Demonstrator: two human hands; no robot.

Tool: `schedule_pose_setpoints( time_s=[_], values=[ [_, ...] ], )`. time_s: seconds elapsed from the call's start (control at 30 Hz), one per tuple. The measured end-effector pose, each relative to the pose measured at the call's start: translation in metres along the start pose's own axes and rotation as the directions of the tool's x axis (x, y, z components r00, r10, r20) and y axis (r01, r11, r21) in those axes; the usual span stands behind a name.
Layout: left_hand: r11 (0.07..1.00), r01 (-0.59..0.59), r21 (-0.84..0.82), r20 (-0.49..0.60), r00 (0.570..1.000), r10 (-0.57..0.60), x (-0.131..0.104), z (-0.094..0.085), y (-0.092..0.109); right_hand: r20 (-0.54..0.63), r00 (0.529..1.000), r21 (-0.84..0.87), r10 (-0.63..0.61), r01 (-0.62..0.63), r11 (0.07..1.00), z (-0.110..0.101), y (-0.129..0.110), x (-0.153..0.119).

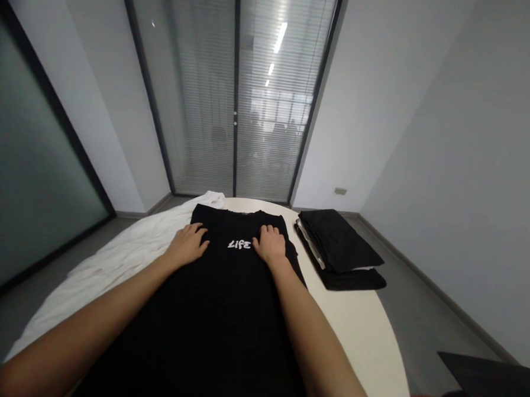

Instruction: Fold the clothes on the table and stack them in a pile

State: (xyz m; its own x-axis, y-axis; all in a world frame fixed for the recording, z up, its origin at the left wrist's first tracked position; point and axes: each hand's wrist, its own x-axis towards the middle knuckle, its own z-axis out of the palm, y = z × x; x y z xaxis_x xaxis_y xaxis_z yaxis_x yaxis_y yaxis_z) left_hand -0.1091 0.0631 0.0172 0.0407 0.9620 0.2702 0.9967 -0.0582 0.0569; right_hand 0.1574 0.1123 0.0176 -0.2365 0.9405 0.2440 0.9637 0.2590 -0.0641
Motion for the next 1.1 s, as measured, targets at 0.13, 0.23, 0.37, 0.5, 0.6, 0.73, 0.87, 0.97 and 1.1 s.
schedule_pose_setpoints(
  time_s=[0.13,0.23,0.37,0.5,0.6,0.73,0.87,0.97,1.1],
  values=[
    [0.999,0.048,0.005,0.005,0.999,-0.048,-0.018,-0.004,0.013,-0.006,0.999,-0.034,0.05,-0.051,0.998,-0.007,-0.016,-0.01],
    [0.995,0.102,-0.012,-0.006,0.995,-0.102,-0.025,-0.006,0.016,-0.014,0.998,-0.027,0.066,-0.066,0.997,-0.007,-0.018,-0.015],
    [0.987,0.153,-0.054,-0.057,0.986,-0.156,-0.029,-0.006,0.015,-0.018,1.0,0.071,-0.021,0.022,0.997,-0.004,-0.013,-0.023],
    [0.99,0.1,-0.101,-0.094,0.989,-0.11,-0.028,-0.005,0.017,-0.044,0.999,0.181,-0.031,0.038,0.983,0.002,-0.005,-0.028],
    [0.992,0.046,-0.119,-0.084,0.995,-0.056,-0.028,-0.003,0.018,-0.028,0.998,0.215,-0.049,0.054,0.975,0.004,-0.002,-0.028],
    [0.991,0.075,-0.109,-0.108,0.99,-0.087,-0.03,-0.004,0.015,-0.019,0.999,0.244,-0.048,0.051,0.969,0.005,0.0,-0.028],
    [0.969,0.237,-0.076,-0.054,0.969,-0.241,-0.03,-0.009,0.001,-0.021,0.998,0.246,-0.055,0.059,0.968,0.008,0.0,-0.028],
    [0.943,0.326,-0.068,0.017,0.945,-0.326,-0.029,-0.011,-0.015,-0.024,0.997,0.251,-0.074,0.078,0.965,0.01,0.0,-0.028],
    [0.91,0.401,-0.106,0.073,0.916,-0.395,-0.024,-0.011,-0.037,-0.029,0.997,0.259,-0.074,0.079,0.963,0.011,0.0,-0.028]
  ],
)
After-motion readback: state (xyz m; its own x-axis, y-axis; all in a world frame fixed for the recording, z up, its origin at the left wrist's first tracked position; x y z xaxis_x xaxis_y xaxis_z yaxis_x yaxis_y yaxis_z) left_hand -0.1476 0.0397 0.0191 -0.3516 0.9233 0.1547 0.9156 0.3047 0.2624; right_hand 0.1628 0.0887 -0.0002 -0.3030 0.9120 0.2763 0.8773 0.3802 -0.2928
